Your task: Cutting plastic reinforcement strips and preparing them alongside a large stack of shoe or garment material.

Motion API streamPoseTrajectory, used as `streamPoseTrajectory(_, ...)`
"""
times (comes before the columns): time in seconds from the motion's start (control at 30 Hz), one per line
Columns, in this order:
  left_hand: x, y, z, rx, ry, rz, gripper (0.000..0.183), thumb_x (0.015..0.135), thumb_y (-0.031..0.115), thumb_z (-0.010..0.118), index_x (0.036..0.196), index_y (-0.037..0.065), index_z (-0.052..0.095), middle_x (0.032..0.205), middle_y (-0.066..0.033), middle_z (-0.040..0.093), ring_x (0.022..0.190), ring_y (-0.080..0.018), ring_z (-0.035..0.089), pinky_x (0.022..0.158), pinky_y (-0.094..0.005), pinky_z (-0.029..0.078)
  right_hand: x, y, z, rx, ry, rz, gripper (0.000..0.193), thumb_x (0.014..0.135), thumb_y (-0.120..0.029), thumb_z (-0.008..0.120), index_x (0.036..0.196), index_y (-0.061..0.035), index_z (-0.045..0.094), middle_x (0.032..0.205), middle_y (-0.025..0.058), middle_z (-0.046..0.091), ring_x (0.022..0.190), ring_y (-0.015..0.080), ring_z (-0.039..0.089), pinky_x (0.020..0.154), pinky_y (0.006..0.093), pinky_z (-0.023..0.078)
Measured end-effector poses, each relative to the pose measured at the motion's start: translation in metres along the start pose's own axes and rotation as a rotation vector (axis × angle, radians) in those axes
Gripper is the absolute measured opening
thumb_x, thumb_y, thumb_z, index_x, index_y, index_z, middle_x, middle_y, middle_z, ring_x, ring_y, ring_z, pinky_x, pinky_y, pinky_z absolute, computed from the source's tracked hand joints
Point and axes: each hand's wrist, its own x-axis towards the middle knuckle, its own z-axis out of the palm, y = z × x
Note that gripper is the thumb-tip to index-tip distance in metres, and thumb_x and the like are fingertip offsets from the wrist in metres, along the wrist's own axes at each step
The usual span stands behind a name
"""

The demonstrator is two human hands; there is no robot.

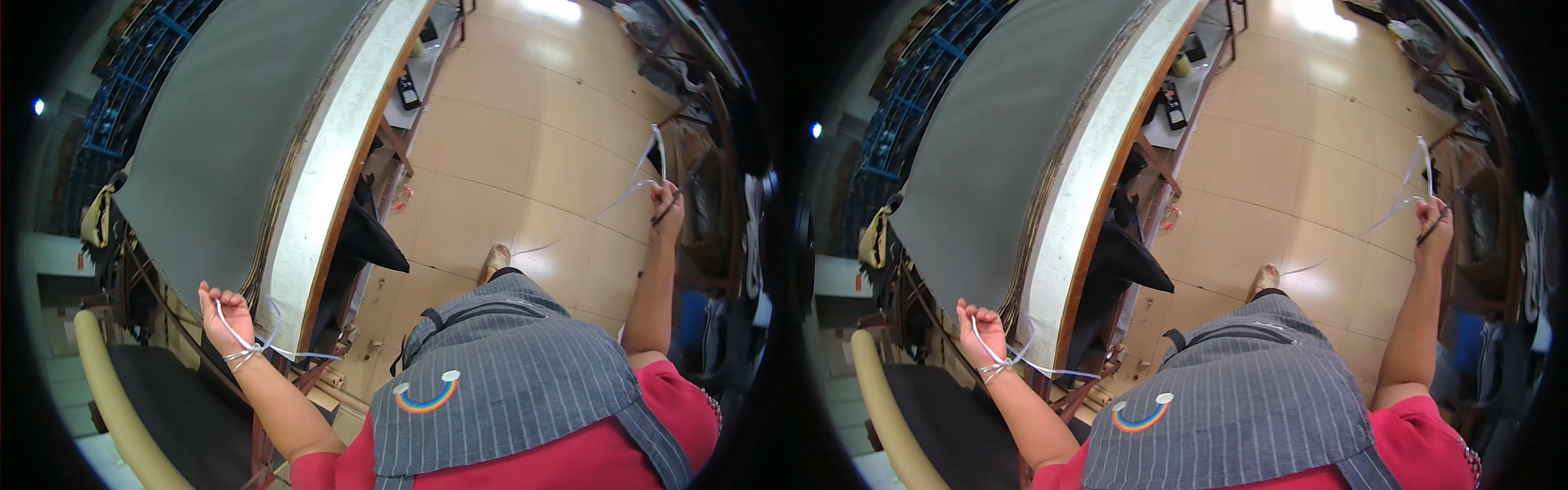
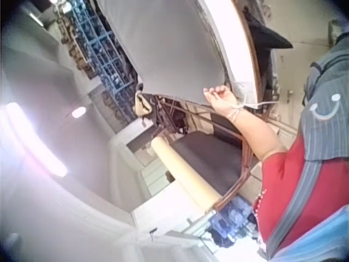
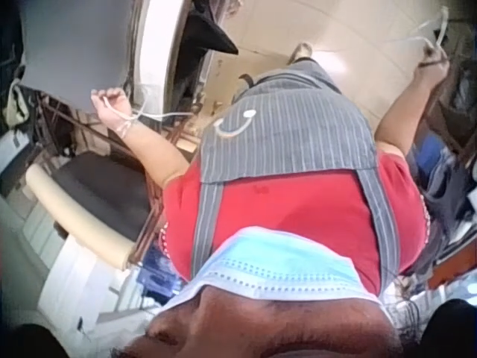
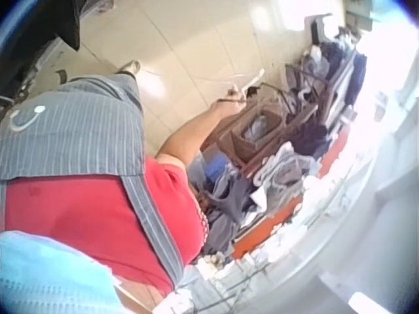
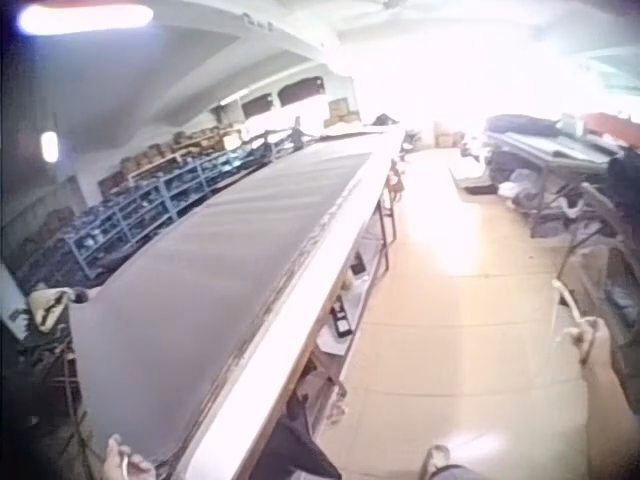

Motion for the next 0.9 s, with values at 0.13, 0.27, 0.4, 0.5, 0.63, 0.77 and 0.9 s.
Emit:
streamPoseTrajectory(0.13,0.012,-0.034,0.073,0.028,-0.024,0.019,0.022,0.093,0.022,0.051,0.109,0.007,0.053,0.076,-0.0006,0.054,0.065,-0.0109,0.047,0.060,-0.0253,0.041,0.059,-0.003,0.008,-0.040,-0.026,-0.049,0.012,0.091,-0.012,0.055,0.094,0.0002,0.055,0.078,0.0033,0.057,0.068,0.0095,0.053,0.066,0.0228,0.045)
streamPoseTrajectory(0.27,0.024,-0.090,0.133,0.118,-0.054,-0.022,0.023,0.094,0.022,0.049,0.112,0.008,0.052,0.075,0.0003,0.052,0.064,-0.0103,0.047,0.059,-0.0248,0.043,0.098,0.011,0.037,-0.280,-0.029,-0.027,0.010,0.090,-0.012,0.054,0.087,-0.0025,0.056,0.074,0.0017,0.055,0.066,0.0083,0.049,0.063,0.0228,0.040)
streamPoseTrajectory(0.4,0.037,-0.153,0.159,0.162,-0.013,-0.165,0.022,0.094,0.024,0.050,0.109,0.009,0.054,0.073,0.0009,0.056,0.060,-0.0094,0.051,0.056,-0.0237,0.045,0.119,0.008,0.060,-0.249,-0.085,0.000,0.011,0.087,-0.013,0.059,0.087,-0.0026,0.056,0.073,0.0012,0.057,0.064,0.0069,0.048,0.061,0.0209,0.039)
streamPoseTrajectory(0.5,0.048,-0.200,0.197,0.148,0.121,-0.276,0.023,0.091,0.026,0.055,0.108,0.009,0.054,0.071,0.0004,0.057,0.058,-0.0094,0.052,0.052,-0.0227,0.044,0.138,0.014,0.057,-0.399,-0.035,0.047,0.011,0.084,-0.012,0.061,0.086,-0.0023,0.057,0.072,0.0011,0.058,0.064,0.0090,0.053,0.059,0.0236,0.042)
streamPoseTrajectory(0.63,0.088,-0.245,0.240,0.203,0.082,-0.361,0.023,0.089,0.025,0.058,0.106,0.009,0.055,0.070,0.0008,0.057,0.057,-0.0081,0.051,0.050,-0.0216,0.042,0.152,0.065,0.016,-0.521,0.064,0.087,0.011,0.082,-0.013,0.061,0.083,-0.0023,0.058,0.070,0.0045,0.060,0.065,0.0129,0.056,0.059,0.0282,0.044)
streamPoseTrajectory(0.77,0.143,-0.290,0.298,0.288,0.026,-0.352,0.024,0.089,0.026,0.059,0.105,0.009,0.056,0.070,0.0017,0.056,0.056,-0.0075,0.051,0.049,-0.0207,0.042,0.145,0.142,-0.061,-1.132,0.227,0.273,0.021,0.077,-0.021,0.064,0.080,-0.0012,0.057,0.073,0.0162,0.062,0.069,0.0302,0.062,0.063,0.0386,0.046)
streamPoseTrajectory(0.9,0.211,-0.332,0.356,0.359,-0.072,-0.347,0.022,0.090,0.025,0.057,0.104,0.009,0.056,0.071,0.0025,0.055,0.056,-0.0068,0.051,0.049,-0.0201,0.043,0.077,0.197,-0.135,-1.314,0.479,0.627,0.030,0.082,-0.028,0.056,0.093,-0.0013,0.062,0.086,0.0235,0.062,0.085,0.0391,0.061,0.072,0.0460,0.046)
